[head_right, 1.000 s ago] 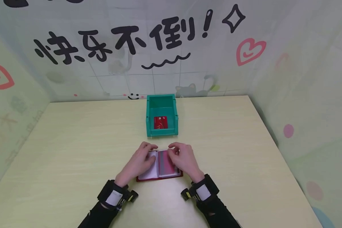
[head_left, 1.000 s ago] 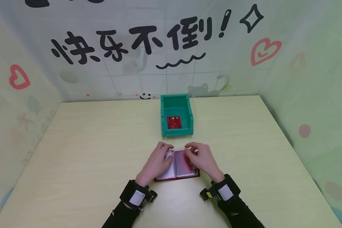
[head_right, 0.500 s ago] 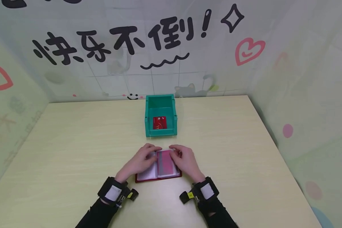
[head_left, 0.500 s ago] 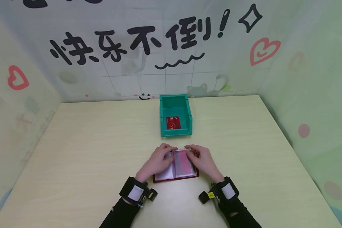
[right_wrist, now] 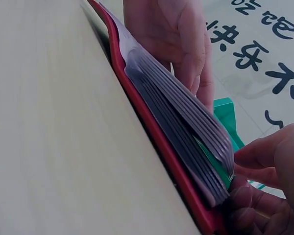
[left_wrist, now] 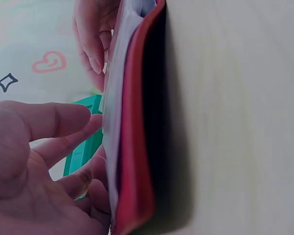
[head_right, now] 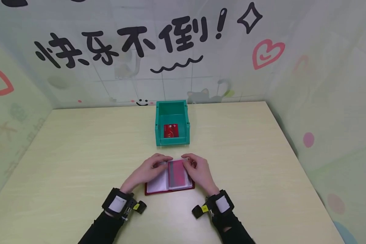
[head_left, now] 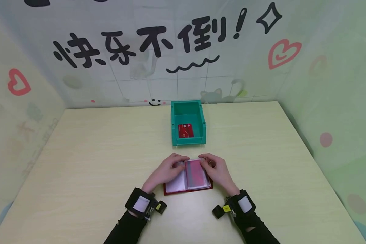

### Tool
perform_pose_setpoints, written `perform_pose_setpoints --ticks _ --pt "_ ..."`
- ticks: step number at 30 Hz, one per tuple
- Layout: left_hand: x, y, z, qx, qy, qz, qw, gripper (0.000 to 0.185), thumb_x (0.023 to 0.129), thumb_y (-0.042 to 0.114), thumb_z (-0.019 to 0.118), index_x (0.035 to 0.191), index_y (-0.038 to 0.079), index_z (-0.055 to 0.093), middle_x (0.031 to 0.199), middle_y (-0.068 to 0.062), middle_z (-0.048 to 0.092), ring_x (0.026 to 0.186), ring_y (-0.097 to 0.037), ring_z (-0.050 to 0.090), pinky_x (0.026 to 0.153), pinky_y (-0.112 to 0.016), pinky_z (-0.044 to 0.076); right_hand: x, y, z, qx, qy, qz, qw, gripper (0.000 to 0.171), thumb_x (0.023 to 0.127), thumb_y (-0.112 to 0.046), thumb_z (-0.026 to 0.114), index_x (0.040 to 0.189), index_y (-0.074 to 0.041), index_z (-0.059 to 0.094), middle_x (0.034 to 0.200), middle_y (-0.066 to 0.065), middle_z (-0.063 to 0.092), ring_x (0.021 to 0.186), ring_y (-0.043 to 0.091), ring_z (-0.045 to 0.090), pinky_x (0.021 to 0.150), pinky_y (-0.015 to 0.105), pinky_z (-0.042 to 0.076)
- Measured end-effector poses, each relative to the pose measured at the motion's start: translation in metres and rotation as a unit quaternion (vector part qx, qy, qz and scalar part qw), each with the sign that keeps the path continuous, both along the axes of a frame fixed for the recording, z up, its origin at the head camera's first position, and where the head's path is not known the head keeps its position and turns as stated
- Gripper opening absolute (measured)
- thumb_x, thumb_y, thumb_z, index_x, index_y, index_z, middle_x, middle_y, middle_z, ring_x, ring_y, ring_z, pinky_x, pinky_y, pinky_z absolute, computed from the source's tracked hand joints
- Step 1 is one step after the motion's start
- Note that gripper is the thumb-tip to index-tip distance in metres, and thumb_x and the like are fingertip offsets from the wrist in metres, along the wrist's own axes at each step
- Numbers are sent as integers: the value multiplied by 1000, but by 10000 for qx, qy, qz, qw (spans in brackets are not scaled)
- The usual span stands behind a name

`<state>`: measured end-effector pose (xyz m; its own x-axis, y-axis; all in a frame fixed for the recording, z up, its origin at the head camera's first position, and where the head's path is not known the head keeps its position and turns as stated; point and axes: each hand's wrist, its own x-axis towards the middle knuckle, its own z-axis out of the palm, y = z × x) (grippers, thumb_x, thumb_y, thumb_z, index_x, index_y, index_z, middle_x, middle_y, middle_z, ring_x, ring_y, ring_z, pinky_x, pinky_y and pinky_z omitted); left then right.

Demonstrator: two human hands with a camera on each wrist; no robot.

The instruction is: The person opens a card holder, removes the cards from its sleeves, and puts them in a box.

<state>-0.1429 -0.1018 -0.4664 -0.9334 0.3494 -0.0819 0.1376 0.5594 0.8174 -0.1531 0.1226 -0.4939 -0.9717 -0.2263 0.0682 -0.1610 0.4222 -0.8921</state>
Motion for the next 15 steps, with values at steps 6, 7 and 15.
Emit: perform_pose_setpoints --ticks 6,7,15 --pt "-1 -1 2 111 -173 133 9997 31 100 12 56 129 12 66 129 -11 63 103 -21 56 89 -33 49 0 2 -1 -72 -75 -35 9999 21 99 -15 62 118 -10 71 83 10 62 65 11 51 59 21 40" --pt "-1 0 2 136 -190 161 9996 30 100 12 56 128 11 67 128 -11 63 103 -21 56 89 -33 48 0 2 -1 -88 -91 -35 9999 21 100 -16 62 118 -10 71 84 10 63 65 10 51 60 21 41" --pt "-3 2 2 239 -221 382 9987 23 100 10 57 120 6 66 117 -13 64 96 -20 53 83 -29 44 0 0 2 -260 -266 -100 9993 19 100 -17 60 115 -8 68 88 14 63 63 11 53 59 22 43"
